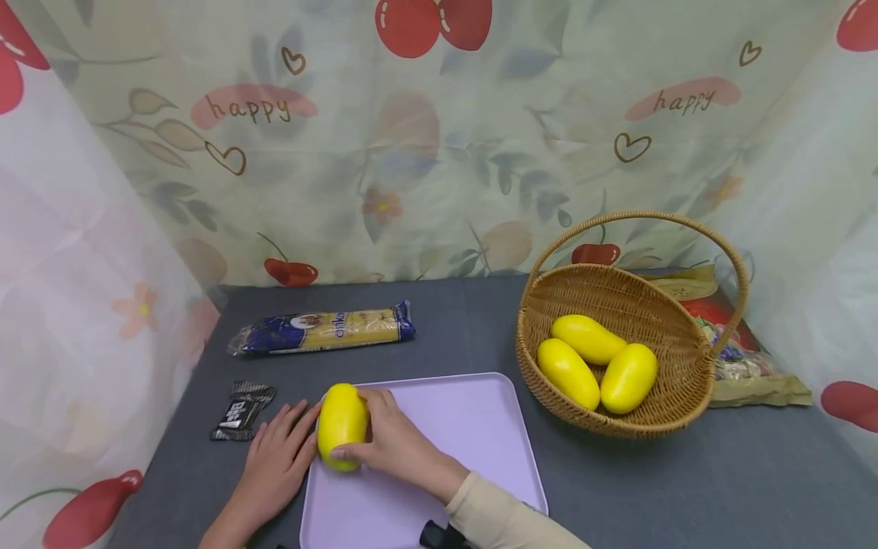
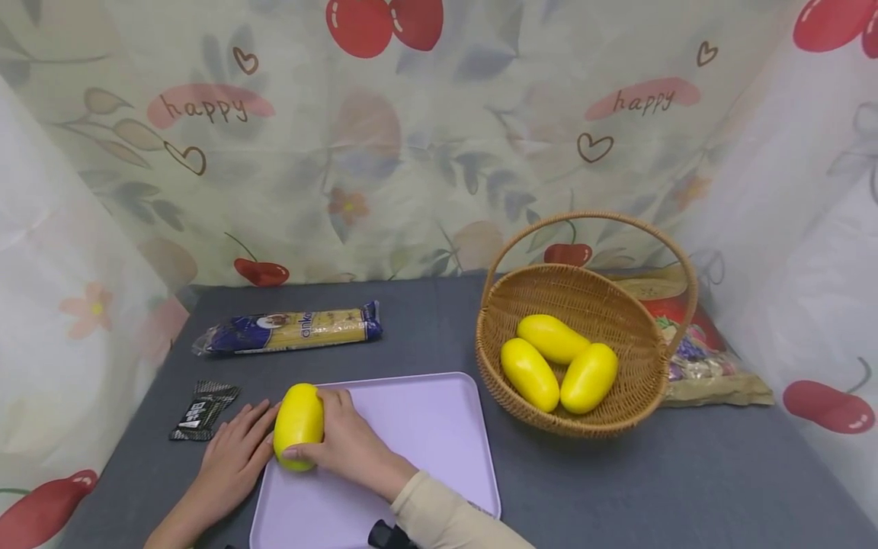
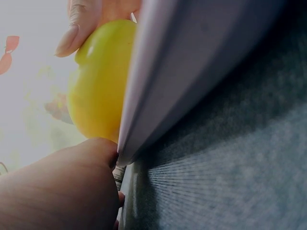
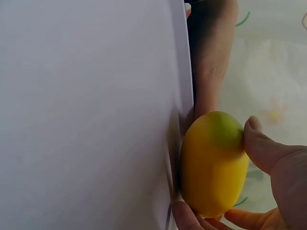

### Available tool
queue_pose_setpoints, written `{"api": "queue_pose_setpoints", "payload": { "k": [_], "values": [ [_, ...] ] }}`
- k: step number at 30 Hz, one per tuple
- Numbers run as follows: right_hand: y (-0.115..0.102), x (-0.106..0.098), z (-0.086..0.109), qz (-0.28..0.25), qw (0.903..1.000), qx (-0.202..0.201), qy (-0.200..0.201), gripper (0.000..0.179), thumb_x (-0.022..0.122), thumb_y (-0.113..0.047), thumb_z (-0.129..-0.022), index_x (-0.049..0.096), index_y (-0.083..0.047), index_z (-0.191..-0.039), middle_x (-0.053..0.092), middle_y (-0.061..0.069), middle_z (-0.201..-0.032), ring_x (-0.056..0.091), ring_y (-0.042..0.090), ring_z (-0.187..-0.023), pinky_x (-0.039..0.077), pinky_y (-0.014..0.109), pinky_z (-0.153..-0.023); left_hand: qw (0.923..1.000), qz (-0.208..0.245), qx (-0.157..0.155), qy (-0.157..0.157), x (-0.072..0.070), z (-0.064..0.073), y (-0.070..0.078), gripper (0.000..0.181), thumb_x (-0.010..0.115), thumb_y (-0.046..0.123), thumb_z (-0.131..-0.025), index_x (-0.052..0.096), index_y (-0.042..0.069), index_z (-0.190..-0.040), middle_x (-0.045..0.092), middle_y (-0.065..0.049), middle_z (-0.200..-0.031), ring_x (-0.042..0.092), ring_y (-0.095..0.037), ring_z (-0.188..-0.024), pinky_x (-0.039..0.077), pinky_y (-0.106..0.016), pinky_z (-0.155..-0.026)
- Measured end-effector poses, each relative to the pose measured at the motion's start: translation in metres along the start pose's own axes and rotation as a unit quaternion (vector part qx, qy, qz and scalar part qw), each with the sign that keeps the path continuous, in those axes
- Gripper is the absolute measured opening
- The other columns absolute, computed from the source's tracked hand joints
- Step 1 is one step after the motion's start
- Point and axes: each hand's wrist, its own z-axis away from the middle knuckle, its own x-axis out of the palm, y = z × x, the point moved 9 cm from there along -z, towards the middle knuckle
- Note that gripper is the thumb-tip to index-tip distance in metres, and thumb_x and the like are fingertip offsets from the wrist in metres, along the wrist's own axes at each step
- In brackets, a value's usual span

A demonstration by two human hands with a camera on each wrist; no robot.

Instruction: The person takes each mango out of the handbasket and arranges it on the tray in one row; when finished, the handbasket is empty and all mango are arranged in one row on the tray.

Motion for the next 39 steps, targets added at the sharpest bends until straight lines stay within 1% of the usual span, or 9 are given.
{"api": "queue_pose_setpoints", "payload": {
  "k": [7,14,22,26,28,31,33,36,39],
  "values": [
    [0.0,0.0,0.0,-0.006,0.9999,0.01,0.0,0.087,0.071,-0.051,-0.08,0.035,-0.005,-0.144,0.044,0.011,-0.137,0.05,0.015,-0.117,0.045,0.032,-0.103,1.0,0.001,-0.002,0.0,-0.001,0.001,0.0,0.054,0.032,0.049,-0.102,0.037,0.022,-0.149,0.033,-0.017,-0.152,0.018,-0.042,-0.142,0.006,-0.067,-0.11],
    [0.001,0.001,-0.001,-0.004,1.0,0.006,0.002,0.086,0.074,-0.048,-0.08,0.036,-0.004,-0.143,0.045,0.012,-0.135,0.051,0.016,-0.116,0.045,0.033,-0.102,0.9999,0.004,-0.01,-0.01,0.001,-0.001,-0.002,0.057,0.028,0.054,-0.101,0.034,0.025,-0.15,0.032,-0.017,-0.153,0.016,-0.043,-0.142,0.004,-0.068,-0.109],
    [0.0,0.001,0.0,0.007,1.0,0.006,0.002,0.086,0.073,-0.048,-0.08,0.035,-0.005,-0.144,0.043,0.013,-0.137,0.051,0.017,-0.116,0.046,0.033,-0.1,0.9999,0.003,-0.01,-0.01,0.001,-0.001,-0.002,0.057,0.028,0.055,-0.101,0.034,0.026,-0.15,0.031,-0.016,-0.153,0.016,-0.042,-0.142,0.005,-0.068,-0.11],
    [-0.001,-0.003,0.003,0.014,0.9999,0.006,0.004,0.085,0.073,-0.049,-0.08,0.037,-0.006,-0.144,0.042,0.012,-0.137,0.052,0.017,-0.115,0.047,0.033,-0.1,0.9999,0.003,-0.01,-0.009,0.002,-0.002,-0.002,0.059,0.028,0.055,-0.101,0.036,0.023,-0.15,0.031,-0.016,-0.153,0.016,-0.042,-0.142,0.005,-0.068,-0.11],
    [-0.004,-0.008,0.007,0.025,0.9997,0.008,-0.001,0.086,0.071,-0.052,-0.081,0.035,-0.007,-0.145,0.04,0.012,-0.139,0.052,0.019,-0.118,0.047,0.035,-0.101,0.9999,0.001,-0.008,-0.007,0.002,-0.002,-0.002,0.059,0.028,0.054,-0.101,0.037,0.02,-0.149,0.031,-0.017,-0.153,0.016,-0.042,-0.142,0.005,-0.067,-0.11],
    [-0.014,-0.024,0.019,0.045,0.9989,0.004,-0.014,0.088,0.066,-0.057,-0.082,0.032,-0.008,-0.147,0.036,0.013,-0.144,0.049,0.022,-0.125,0.046,0.037,-0.102,1.0,-0.004,-0.005,-0.005,0.002,-0.002,-0.002,0.059,0.03,0.051,-0.102,0.038,0.015,-0.148,0.031,-0.017,-0.153,0.016,-0.042,-0.142,0.005,-0.067,-0.111],
    [-0.027,-0.041,0.031,0.058,0.9981,-0.009,-0.02,0.088,0.063,-0.059,-0.082,0.029,-0.011,-0.148,0.033,0.012,-0.146,0.048,0.024,-0.127,0.047,0.038,-0.101,1.0,-0.007,-0.003,-0.003,0.002,-0.002,-0.003,0.059,0.03,0.05,-0.102,0.039,0.014,-0.148,0.032,-0.017,-0.152,0.017,-0.043,-0.142,0.006,-0.066,-0.111],
    [-0.051,-0.078,0.055,0.084,0.9952,-0.049,-0.012,0.087,0.061,-0.059,-0.084,0.028,-0.013,-0.149,0.031,0.011,-0.148,0.048,0.023,-0.127,0.048,0.038,-0.1,1.0,-0.008,-0.001,-0.004,0.002,-0.002,-0.003,0.059,0.03,0.05,-0.102,0.038,0.015,-0.148,0.032,-0.017,-0.152,0.017,-0.043,-0.142,0.006,-0.066,-0.111],
    [-0.074,-0.125,0.08,0.131,0.987,-0.091,0.024,0.082,0.065,-0.054,-0.084,0.032,-0.013,-0.147,0.033,0.009,-0.147,0.05,0.022,-0.124,0.049,0.037,-0.098,1.0,-0.006,-0.001,-0.008,0.003,-0.002,-0.003,0.059,0.029,0.052,-0.102,0.038,0.016,-0.148,0.032,-0.017,-0.152,0.017,-0.043,-0.142,0.006,-0.067,-0.11]
  ]
}}
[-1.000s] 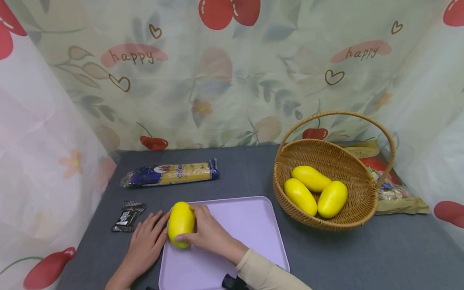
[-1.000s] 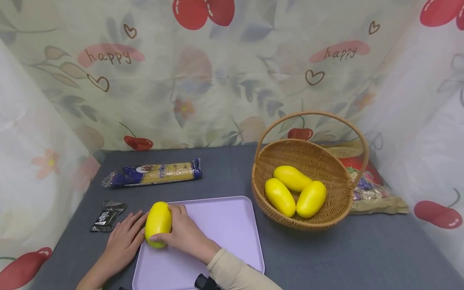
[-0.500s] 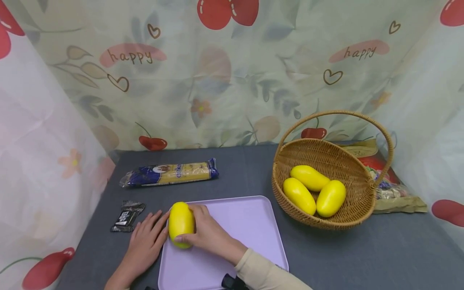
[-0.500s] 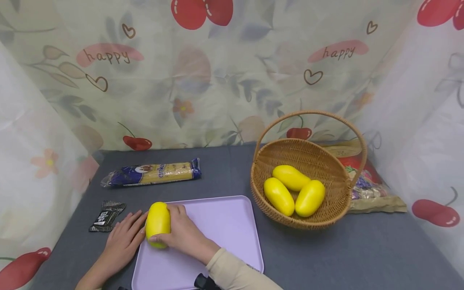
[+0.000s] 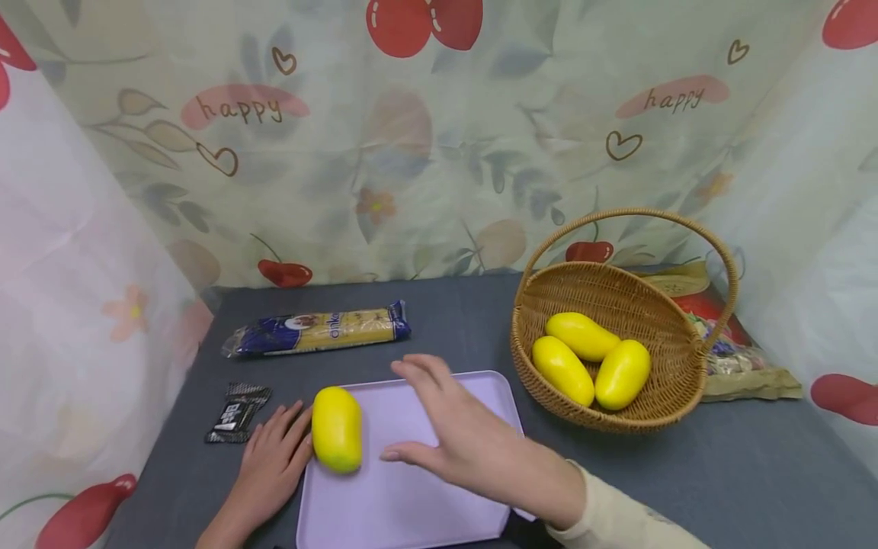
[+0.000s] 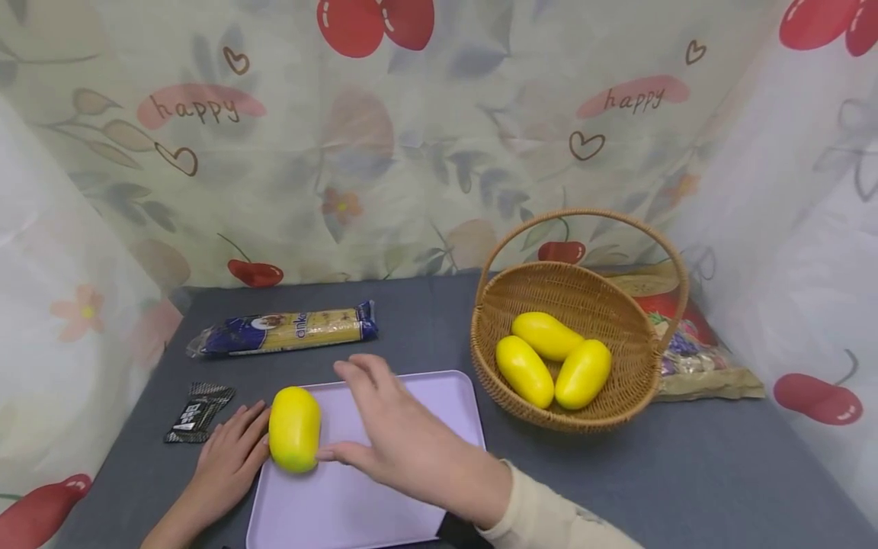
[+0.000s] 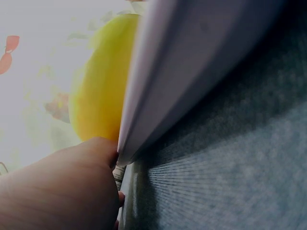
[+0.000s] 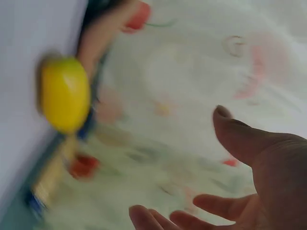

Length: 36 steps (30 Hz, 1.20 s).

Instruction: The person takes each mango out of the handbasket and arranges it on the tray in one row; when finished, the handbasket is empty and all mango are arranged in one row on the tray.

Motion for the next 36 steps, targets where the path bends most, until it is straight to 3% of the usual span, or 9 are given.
{"api": "queue_pose_setpoints", "payload": {
  "k": [5,8,11,14,20,24,30,33,36],
  "values": [
    [0.015,-0.083,0.017,0.082,0.9959,0.002,0.038,0.064,0.071,-0.038,-0.086,0.047,-0.009,-0.138,0.046,0.008,-0.136,0.054,0.022,-0.117,0.051,0.038,-0.094,1.0,0.002,-0.003,-0.004,0.001,0.0,-0.002,0.061,0.028,0.053,-0.102,0.038,0.016,-0.148,0.032,-0.017,-0.152,0.017,-0.043,-0.142,0.006,-0.067,-0.11],
    [0.047,-0.115,0.016,0.108,0.9937,0.027,0.012,0.053,0.071,-0.031,-0.088,0.053,-0.008,-0.132,0.053,0.009,-0.127,0.056,0.022,-0.11,0.051,0.041,-0.091,1.0,0.003,-0.003,-0.003,0.001,0.001,-0.003,0.06,0.028,0.053,-0.101,0.038,0.016,-0.148,0.032,-0.017,-0.152,0.017,-0.042,-0.142,0.006,-0.067,-0.11],
    [0.087,-0.129,0.012,0.13,0.9898,0.045,-0.038,0.049,0.069,-0.029,-0.089,0.054,-0.007,-0.131,0.055,0.008,-0.124,0.056,0.022,-0.107,0.05,0.042,-0.089,1.0,0.005,-0.002,-0.001,0.001,0.001,-0.003,0.06,0.029,0.053,-0.101,0.038,0.017,-0.148,0.032,-0.017,-0.152,0.017,-0.042,-0.142,0.006,-0.067,-0.11],
    [0.126,-0.126,0.009,0.143,0.9841,0.057,-0.089,0.052,0.069,-0.027,-0.09,0.052,-0.005,-0.133,0.055,0.012,-0.127,0.056,0.026,-0.109,0.051,0.044,-0.089,1.0,0.004,-0.002,0.0,0.001,0.0,-0.004,0.06,0.029,0.053,-0.101,0.038,0.017,-0.148,0.032,-0.016,-0.152,0.017,-0.042,-0.142,0.006,-0.067,-0.11],
    [0.187,-0.095,0.014,0.135,0.9639,0.119,-0.196,0.064,0.068,-0.031,-0.09,0.044,0.001,-0.14,0.049,0.025,-0.135,0.052,0.04,-0.119,0.046,0.054,-0.097,1.0,0.002,-0.007,-0.004,0.002,0.0,-0.005,0.06,0.029,0.053,-0.101,0.038,0.016,-0.148,0.032,-0.017,-0.152,0.017,-0.042,-0.142,0.005,-0.067,-0.11],
    [0.208,-0.077,0.017,0.132,0.9547,0.132,-0.232,0.066,0.07,-0.03,-0.088,0.043,0.001,-0.14,0.048,0.025,-0.137,0.047,0.042,-0.124,0.042,0.056,-0.101,0.9999,0.004,-0.009,-0.006,0.002,0.001,-0.004,0.061,0.028,0.054,-0.101,0.038,0.017,-0.148,0.032,-0.017,-0.152,0.017,-0.042,-0.142,0.005,-0.067,-0.11],
    [0.217,-0.069,0.016,0.131,0.9527,0.143,-0.234,0.071,0.07,-0.028,-0.088,0.038,0.003,-0.143,0.046,0.025,-0.14,0.046,0.043,-0.126,0.039,0.057,-0.102,0.9999,0.002,-0.012,-0.006,0.002,0.0,-0.005,0.062,0.027,0.055,-0.101,0.038,0.017,-0.148,0.032,-0.017,-0.152,0.017,-0.042,-0.142,0.005,-0.067,-0.109],
    [0.22,-0.066,0.017,0.113,0.9503,0.163,-0.24,0.073,0.071,-0.027,-0.087,0.036,0.004,-0.143,0.051,0.024,-0.134,0.061,0.034,-0.103,0.049,0.048,-0.092,0.9999,0.002,-0.014,-0.006,0.002,0.0,-0.005,0.062,0.028,0.055,-0.101,0.038,0.017,-0.148,0.032,-0.017,-0.152,0.017,-0.042,-0.142,0.005,-0.067,-0.11],
    [0.226,-0.06,0.02,0.085,0.9431,0.198,-0.254,0.074,0.072,-0.025,-0.086,0.035,0.004,-0.143,0.055,0.021,-0.124,0.061,0.02,-0.074,0.053,0.034,-0.074,0.9999,0.0,-0.016,-0.004,0.002,-0.001,-0.005,0.062,0.029,0.055,-0.101,0.037,0.016,-0.149,0.031,-0.017,-0.153,0.016,-0.042,-0.142,0.005,-0.066,-0.111]
  ]
}}
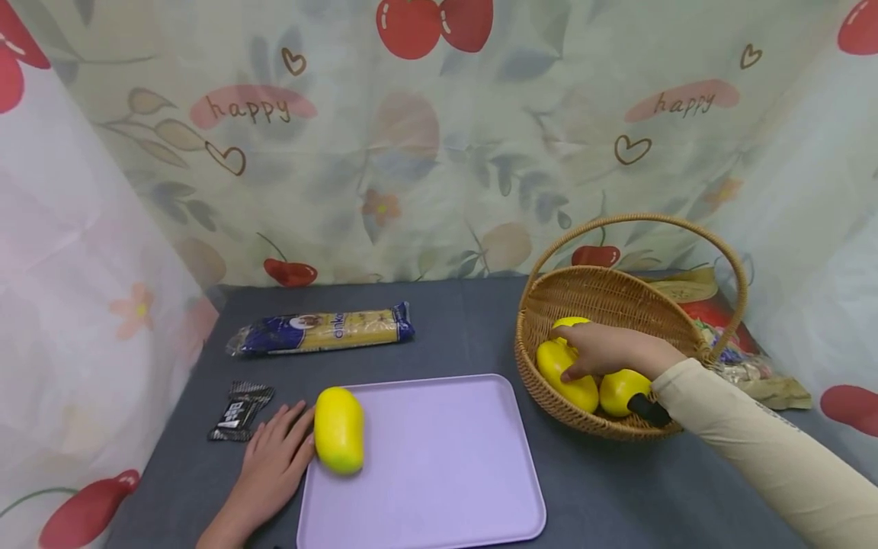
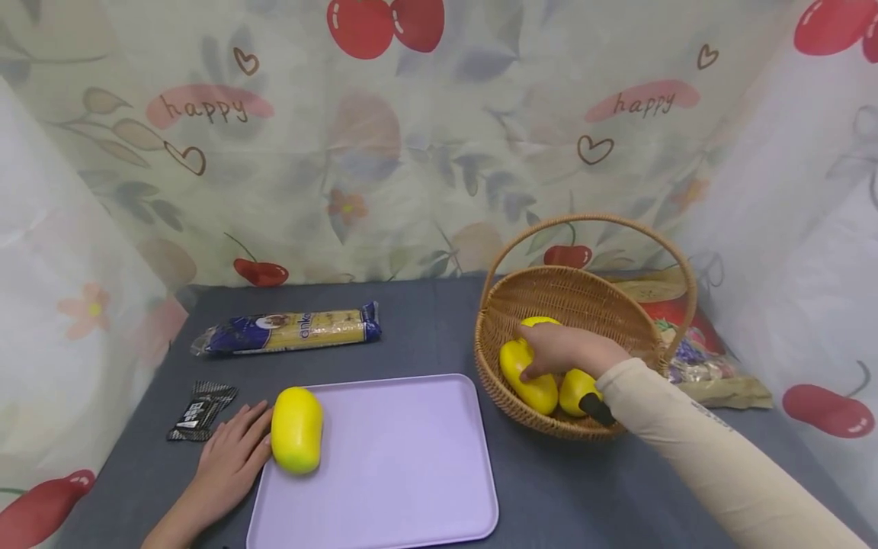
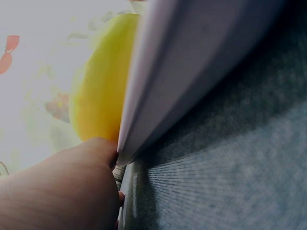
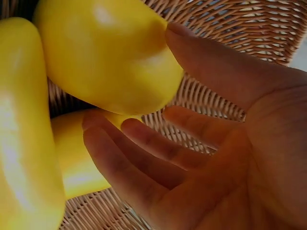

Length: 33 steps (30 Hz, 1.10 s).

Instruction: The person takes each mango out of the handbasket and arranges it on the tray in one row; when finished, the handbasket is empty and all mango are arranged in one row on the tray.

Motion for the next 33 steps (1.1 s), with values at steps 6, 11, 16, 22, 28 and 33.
{"api": "queue_pose_setpoints", "payload": {
  "k": [6,11,16,22,28,33],
  "values": [
    [0.0059,0.0062,-0.0016,-0.025,0.9994,0.016,-0.015,0.074,0.073,-0.025,-0.085,0.034,0.001,-0.143,0.055,0.021,-0.119,0.057,0.015,-0.069,0.051,0.029,-0.066,1.0,-0.003,0.003,0.003,-0.0018,-0.0009,0.0023,0.062,0.028,0.055,-0.101,0.037,0.017,-0.149,0.032,-0.016,-0.153,0.016,-0.042,-0.143,0.004,-0.066,-0.111],
    [0.0069,0.0065,-0.0024,-0.029,0.9992,0.016,-0.022,0.077,0.072,-0.028,-0.086,0.032,0.0,-0.145,0.056,0.018,-0.117,0.056,0.017,-0.074,0.051,0.031,-0.069,1.0,-0.002,0.004,0.006,-0.0033,-0.0011,0.0038,0.061,0.029,0.054,-0.101,0.037,0.017,-0.149,0.032,-0.016,-0.153,0.016,-0.041,-0.143,0.004,-0.066,-0.111],
    [0.0072,0.0066,-0.0044,-0.016,0.9996,0.008,-0.023,0.078,0.072,-0.031,-0.086,0.031,-0.001,-0.146,0.055,0.018,-0.123,0.054,0.022,-0.091,0.049,0.038,-0.081,1.0,-0.001,0.002,0.007,-0.0045,-0.0004,0.0044,0.061,0.029,0.053,-0.101,0.037,0.016,-0.149,0.032,-0.017,-0.153,0.016,-0.042,-0.142,0.004,-0.066,-0.111],
    [0.0079,0.0079,-0.0075,-0.014,0.9996,0.002,-0.027,0.079,0.071,-0.033,-0.086,0.031,-0.001,-0.146,0.055,0.016,-0.122,0.053,0.022,-0.093,0.047,0.04,-0.084,1.0,0.001,0.003,0.006,-0.0046,0.0006,0.0046,0.061,0.03,0.053,-0.101,0.038,0.015,-0.148,0.032,-0.017,-0.153,0.016,-0.042,-0.142,0.004,-0.067,-0.11],
    [0.0079,0.0079,-0.0087,-0.006,0.9997,-0.001,-0.025,0.079,0.072,-0.034,-0.086,0.032,0.0,-0.146,0.055,0.015,-0.121,0.052,0.022,-0.093,0.047,0.04,-0.084,1.0,0.001,0.002,0.006,-0.0032,0.0013,0.003,0.061,0.03,0.053,-0.101,0.038,0.015,-0.148,0.032,-0.017,-0.153,0.016,-0.042,-0.142,0.004,-0.067,-0.11],
    [0.0078,0.0073,-0.0082,0.0,0.9998,-0.004,-0.02,0.079,0.072,-0.035,-0.086,0.032,0.0,-0.145,0.055,0.017,-0.125,0.052,0.024,-0.098,0.046,0.045,-0.089,1.0,0.0,0.004,0.008,-0.0025,0.0009,0.0022,0.061,0.03,0.053,-0.101,0.038,0.015,-0.148,0.032,-0.017,-0.153,0.016,-0.042,-0.142,0.004,-0.066,-0.111]
  ]
}}
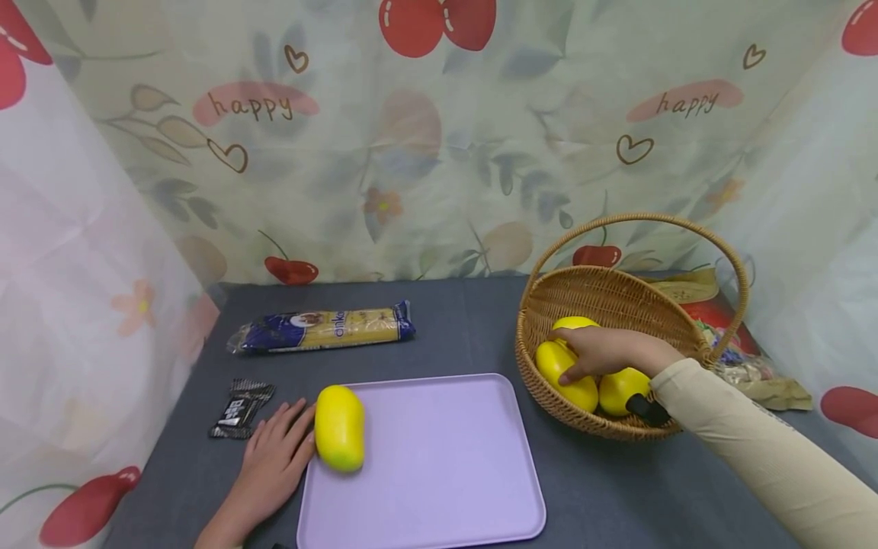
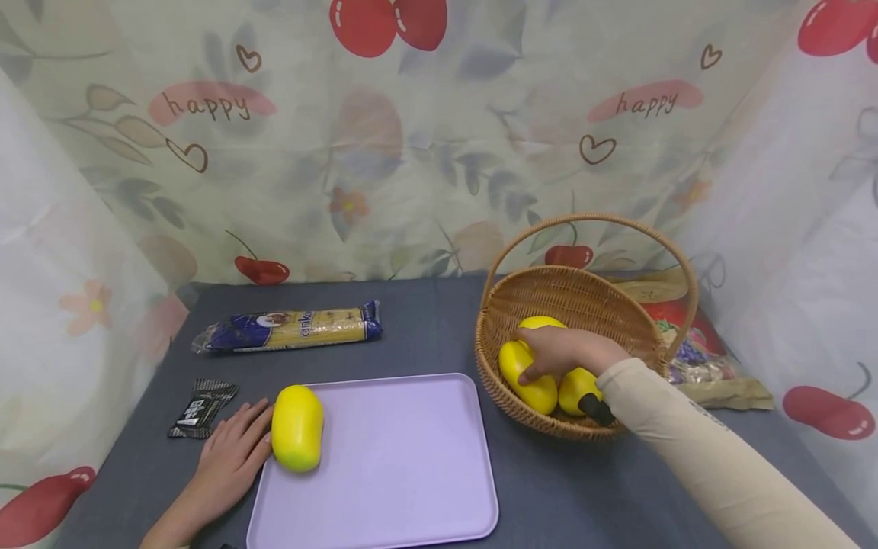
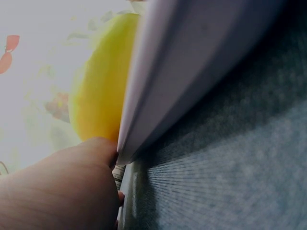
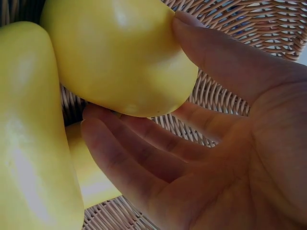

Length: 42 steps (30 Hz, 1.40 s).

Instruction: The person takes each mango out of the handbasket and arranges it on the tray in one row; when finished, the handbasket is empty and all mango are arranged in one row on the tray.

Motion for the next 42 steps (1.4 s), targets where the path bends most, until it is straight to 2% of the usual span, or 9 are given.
{"api": "queue_pose_setpoints", "payload": {
  "k": [5,12,20,30,36,42],
  "values": [
    [0.0,-0.002,0.003,0.003,1.0,-0.002,0.005,0.081,0.071,-0.036,-0.086,0.031,0.0,-0.146,0.052,0.02,-0.132,0.052,0.026,-0.103,0.045,0.048,-0.093,1.0,0.0,0.002,0.001,0.0,-0.001,0.001,0.06,0.03,0.052,-0.101,0.038,0.016,-0.148,0.032,-0.016,-0.153,0.017,-0.041,-0.142,0.004,-0.066,-0.111],
    [-0.007,-0.01,0.01,0.01,0.9994,-0.024,0.024,0.083,0.07,-0.038,-0.086,0.03,0.001,-0.147,0.041,0.026,-0.143,0.047,0.035,-0.121,0.039,0.056,-0.103,1.0,-0.005,0.0,-0.002,0.0,-0.002,0.001,0.061,0.029,0.053,-0.101,0.037,0.015,-0.148,0.032,-0.017,-0.152,0.017,-0.042,-0.142,0.004,-0.067,-0.11],
    [-0.013,-0.023,0.022,0.01,0.9989,-0.035,0.03,0.079,0.07,-0.04,-0.086,0.035,0.0,-0.144,0.049,0.027,-0.135,0.047,0.043,-0.124,0.041,0.058,-0.1,1.0,0.001,-0.002,-0.002,0.001,-0.002,0.001,0.062,0.028,0.054,-0.101,0.037,0.016,-0.149,0.032,-0.017,-0.153,0.016,-0.042,-0.142,0.004,-0.067,-0.11],
    [-0.025,-0.049,0.047,0.021,0.9952,-0.061,0.074,0.078,0.07,-0.044,-0.085,0.037,-0.005,-0.145,0.051,0.019,-0.137,0.052,0.035,-0.12,0.046,0.053,-0.095,1.0,-0.002,0.001,-0.003,0.001,-0.001,0.001,0.061,0.029,0.054,-0.101,0.037,0.016,-0.149,0.032,-0.018,-0.153,0.016,-0.043,-0.142,0.005,-0.068,-0.11],
    [-0.033,-0.063,0.068,0.016,0.9942,-0.047,0.095,0.079,0.07,-0.046,-0.084,0.037,-0.008,-0.146,0.05,0.014,-0.138,0.055,0.027,-0.115,0.048,0.048,-0.092,1.0,-0.003,0.006,0.0,0.0,-0.001,0.002,0.06,0.029,0.052,-0.102,0.038,0.016,-0.148,0.032,-0.018,-0.152,0.017,-0.043,-0.142,0.005,-0.067,-0.11],
    [-0.055,-0.075,0.092,0.017,0.9912,-0.059,0.117,0.082,0.066,-0.055,-0.084,0.034,-0.014,-0.147,0.047,0.011,-0.142,0.056,0.023,-0.111,0.051,0.043,-0.087,1.0,0.001,0.003,-0.001,-0.001,0.001,0.002,0.06,0.029,0.052,-0.102,0.037,0.016,-0.149,0.031,-0.018,-0.153,0.016,-0.043,-0.142,0.004,-0.067,-0.11]
  ]
}}
